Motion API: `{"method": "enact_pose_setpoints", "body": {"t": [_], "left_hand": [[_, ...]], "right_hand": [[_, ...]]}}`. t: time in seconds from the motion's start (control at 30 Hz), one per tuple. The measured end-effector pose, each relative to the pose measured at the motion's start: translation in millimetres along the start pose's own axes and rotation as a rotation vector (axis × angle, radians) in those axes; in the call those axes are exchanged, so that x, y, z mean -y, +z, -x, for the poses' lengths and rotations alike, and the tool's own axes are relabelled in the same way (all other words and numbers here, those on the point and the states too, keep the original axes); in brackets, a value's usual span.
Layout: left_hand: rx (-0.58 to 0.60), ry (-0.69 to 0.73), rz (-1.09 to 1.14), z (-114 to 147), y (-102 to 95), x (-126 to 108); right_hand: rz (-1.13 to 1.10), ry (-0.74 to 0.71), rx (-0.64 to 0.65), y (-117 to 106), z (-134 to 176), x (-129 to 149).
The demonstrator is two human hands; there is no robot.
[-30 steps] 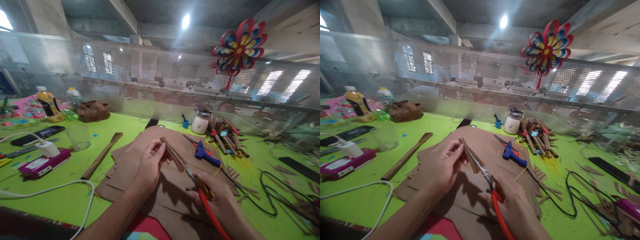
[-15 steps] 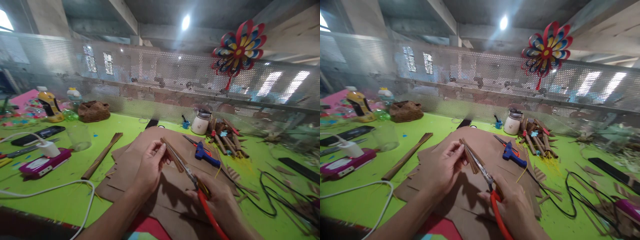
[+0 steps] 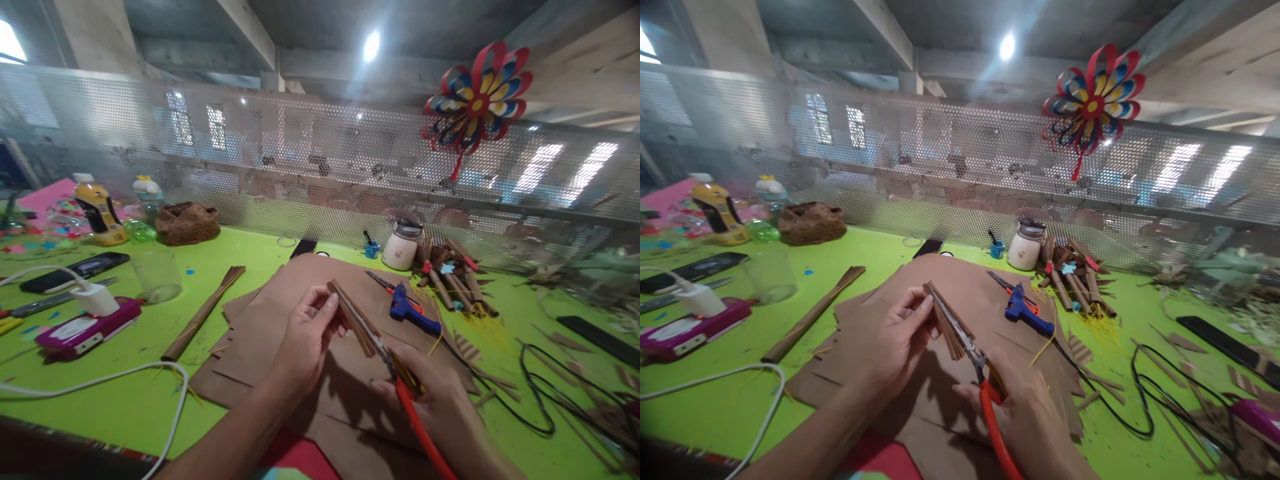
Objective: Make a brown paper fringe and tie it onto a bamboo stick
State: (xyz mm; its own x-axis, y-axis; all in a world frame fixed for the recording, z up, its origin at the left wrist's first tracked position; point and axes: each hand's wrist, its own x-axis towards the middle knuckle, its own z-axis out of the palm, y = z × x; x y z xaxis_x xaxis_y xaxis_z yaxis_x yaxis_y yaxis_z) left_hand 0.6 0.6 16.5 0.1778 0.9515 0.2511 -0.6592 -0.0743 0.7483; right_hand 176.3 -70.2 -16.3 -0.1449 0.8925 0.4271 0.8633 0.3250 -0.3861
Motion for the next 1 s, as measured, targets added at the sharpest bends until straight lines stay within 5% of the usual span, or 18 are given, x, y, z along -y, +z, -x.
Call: {"method": "enact_pose_setpoints", "body": {"t": [1.0], "left_hand": [[0.129, 0.016, -0.129, 4, -5.8, 7]], "right_hand": [[-0.039, -0.058, -0.079, 0, 2, 1]]}}
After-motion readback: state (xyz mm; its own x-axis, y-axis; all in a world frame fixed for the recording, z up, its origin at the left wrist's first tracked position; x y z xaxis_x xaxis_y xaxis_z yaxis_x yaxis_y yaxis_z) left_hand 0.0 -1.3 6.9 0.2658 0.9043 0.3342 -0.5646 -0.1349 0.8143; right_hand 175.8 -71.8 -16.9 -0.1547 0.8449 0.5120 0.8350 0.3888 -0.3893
